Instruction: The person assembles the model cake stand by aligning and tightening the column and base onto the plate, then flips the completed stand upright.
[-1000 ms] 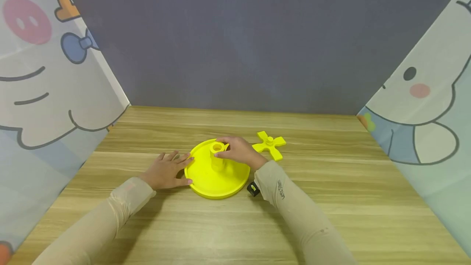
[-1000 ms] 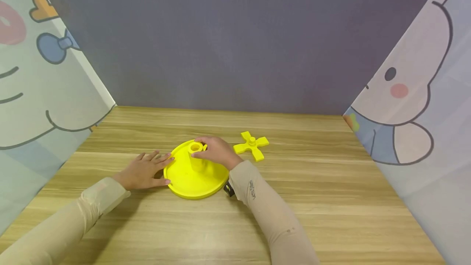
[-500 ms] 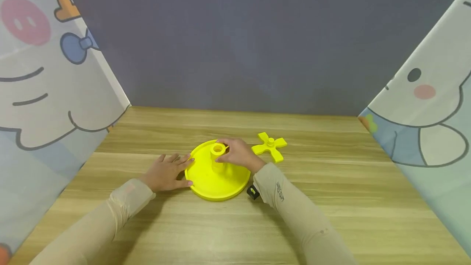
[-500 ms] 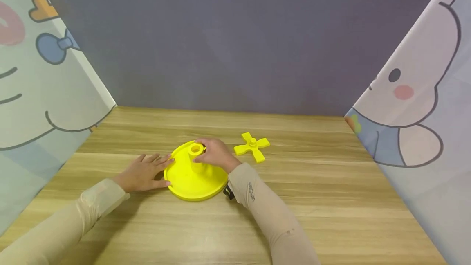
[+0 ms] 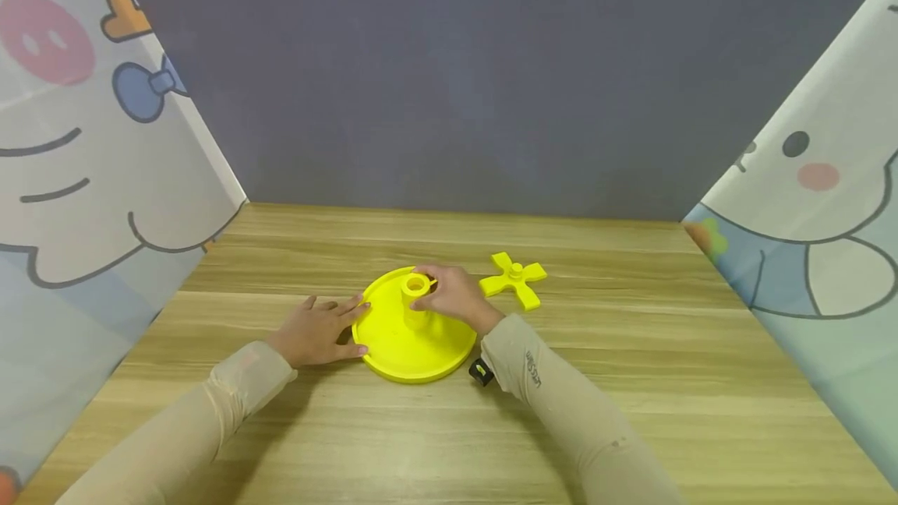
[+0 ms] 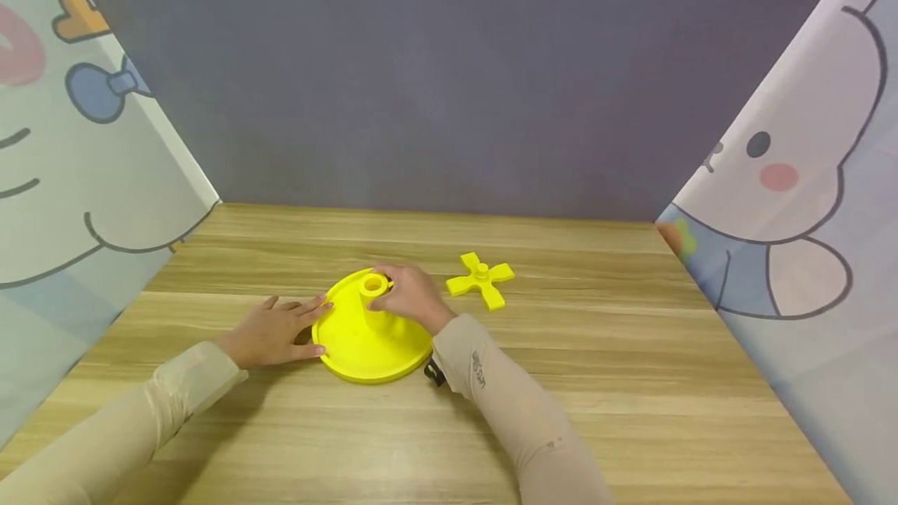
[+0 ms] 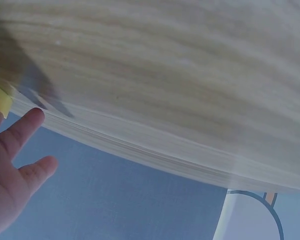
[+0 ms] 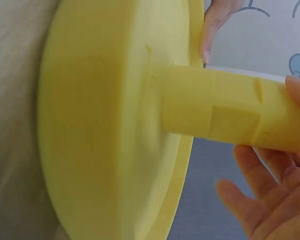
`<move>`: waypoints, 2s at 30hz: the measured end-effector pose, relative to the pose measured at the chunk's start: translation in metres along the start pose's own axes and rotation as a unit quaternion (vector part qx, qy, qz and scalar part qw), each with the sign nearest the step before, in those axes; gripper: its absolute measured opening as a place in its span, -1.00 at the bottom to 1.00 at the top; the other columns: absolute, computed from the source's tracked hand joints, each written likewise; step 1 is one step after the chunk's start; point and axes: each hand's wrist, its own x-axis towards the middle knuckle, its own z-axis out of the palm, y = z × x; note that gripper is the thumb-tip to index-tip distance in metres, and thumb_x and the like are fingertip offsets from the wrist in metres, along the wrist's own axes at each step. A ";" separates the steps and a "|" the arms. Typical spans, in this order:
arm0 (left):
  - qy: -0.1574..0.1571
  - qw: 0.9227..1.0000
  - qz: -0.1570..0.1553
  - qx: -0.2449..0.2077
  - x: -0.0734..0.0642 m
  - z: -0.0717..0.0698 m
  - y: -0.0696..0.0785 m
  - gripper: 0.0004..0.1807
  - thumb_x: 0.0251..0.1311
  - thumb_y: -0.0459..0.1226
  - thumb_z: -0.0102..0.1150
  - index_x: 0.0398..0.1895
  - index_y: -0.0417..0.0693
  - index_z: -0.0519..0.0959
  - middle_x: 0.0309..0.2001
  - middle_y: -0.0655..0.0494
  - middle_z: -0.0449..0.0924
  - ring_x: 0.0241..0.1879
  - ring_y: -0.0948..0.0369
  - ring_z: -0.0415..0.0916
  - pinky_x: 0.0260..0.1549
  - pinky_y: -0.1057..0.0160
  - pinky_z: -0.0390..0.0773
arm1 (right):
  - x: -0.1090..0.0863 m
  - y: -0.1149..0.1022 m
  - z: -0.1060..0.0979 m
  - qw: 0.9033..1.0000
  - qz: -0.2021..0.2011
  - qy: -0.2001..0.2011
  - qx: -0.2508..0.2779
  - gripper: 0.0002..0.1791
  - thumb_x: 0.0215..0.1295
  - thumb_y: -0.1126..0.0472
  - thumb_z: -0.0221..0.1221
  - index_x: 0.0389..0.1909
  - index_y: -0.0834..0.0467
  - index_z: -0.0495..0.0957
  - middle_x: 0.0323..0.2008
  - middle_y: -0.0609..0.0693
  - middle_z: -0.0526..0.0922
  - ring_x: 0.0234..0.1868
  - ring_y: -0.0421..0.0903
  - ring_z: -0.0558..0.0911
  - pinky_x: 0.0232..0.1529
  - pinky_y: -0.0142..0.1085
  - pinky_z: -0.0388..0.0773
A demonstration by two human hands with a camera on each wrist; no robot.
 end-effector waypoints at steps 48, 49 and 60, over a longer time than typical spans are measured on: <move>0.015 1.000 0.005 -0.004 -0.003 0.005 -0.003 -0.12 0.22 0.28 -0.03 0.43 -0.11 0.23 0.40 -0.13 0.19 0.15 -0.28 0.37 0.08 -0.40 0.23 | -0.045 0.114 -0.087 0.979 0.199 0.045 -0.010 -0.40 0.18 0.24 0.28 0.21 0.42 0.38 0.10 0.33 0.53 0.11 0.22 0.51 0.11 -0.03 0.45; 0.014 1.000 0.004 -0.006 -0.003 0.004 -0.002 -0.12 0.21 0.28 -0.03 0.43 -0.10 0.23 0.41 -0.12 0.19 0.15 -0.28 0.37 0.08 -0.40 0.22 | -0.044 0.115 -0.087 0.979 0.200 0.043 -0.016 -0.39 0.18 0.24 0.28 0.21 0.42 0.37 0.13 0.34 0.50 0.14 0.24 0.48 0.15 -0.01 0.42; 0.007 1.000 0.000 -0.016 -0.004 0.000 0.000 -0.12 0.21 0.27 -0.01 0.43 -0.10 0.23 0.41 -0.13 0.18 0.16 -0.30 0.35 0.08 -0.41 0.22 | -0.044 0.121 -0.088 0.968 0.251 0.020 0.013 -0.42 0.17 0.23 0.29 0.19 0.37 0.43 0.20 0.29 0.44 -0.56 -0.20 0.38 -0.52 -0.40 0.44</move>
